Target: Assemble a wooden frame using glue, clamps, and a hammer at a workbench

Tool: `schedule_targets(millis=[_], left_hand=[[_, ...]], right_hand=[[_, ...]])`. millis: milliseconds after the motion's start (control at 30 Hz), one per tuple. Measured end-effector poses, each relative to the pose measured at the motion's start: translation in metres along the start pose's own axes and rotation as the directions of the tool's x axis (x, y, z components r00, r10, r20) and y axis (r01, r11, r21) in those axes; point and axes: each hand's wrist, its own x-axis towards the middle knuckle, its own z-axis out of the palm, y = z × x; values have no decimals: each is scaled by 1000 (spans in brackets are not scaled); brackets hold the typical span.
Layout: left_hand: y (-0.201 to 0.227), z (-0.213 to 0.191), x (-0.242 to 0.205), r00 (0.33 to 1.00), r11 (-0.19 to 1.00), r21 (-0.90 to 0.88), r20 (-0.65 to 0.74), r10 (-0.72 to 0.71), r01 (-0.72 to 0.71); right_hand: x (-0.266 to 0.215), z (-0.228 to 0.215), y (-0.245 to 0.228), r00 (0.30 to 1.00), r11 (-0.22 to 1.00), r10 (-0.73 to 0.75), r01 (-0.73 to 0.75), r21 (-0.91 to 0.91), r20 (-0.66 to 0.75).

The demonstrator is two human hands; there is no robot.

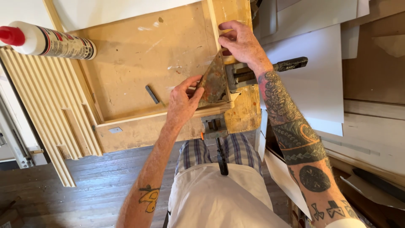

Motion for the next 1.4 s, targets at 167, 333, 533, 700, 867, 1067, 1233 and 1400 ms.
schedule_targets(millis=[167,333,533,700,867,1067,1233,1400], left_hand=[[-20,-1,2,986,985,-47,11,164,-164],[-25,-13,-9,922,922,32,-4,387,-387],[-59,-2,-52,699,567,542,55,713,-620],[-53,17,-48,532,336,640,136,836,-691],[-35,7,-50,514,304,639,167,842,-706],[-25,-1,-47,423,238,634,156,893,-736],[-24,2,-47,410,241,633,133,902,-736],[-40,11,-49,452,300,560,154,878,-773]], right_hand=[[-6,1,-7,1000,1000,7,-7,-1,-4],[-37,2,-25,1000,991,-3,0,-137,-22],[-181,18,-7,827,893,-441,368,-259,-348],[-284,88,125,925,995,61,-86,-48,-376],[-321,144,101,933,947,319,-306,97,-166],[-328,183,103,927,964,267,-262,55,-264],[-335,206,113,900,980,188,-197,17,-394],[-338,229,120,788,906,424,-361,223,-447]])
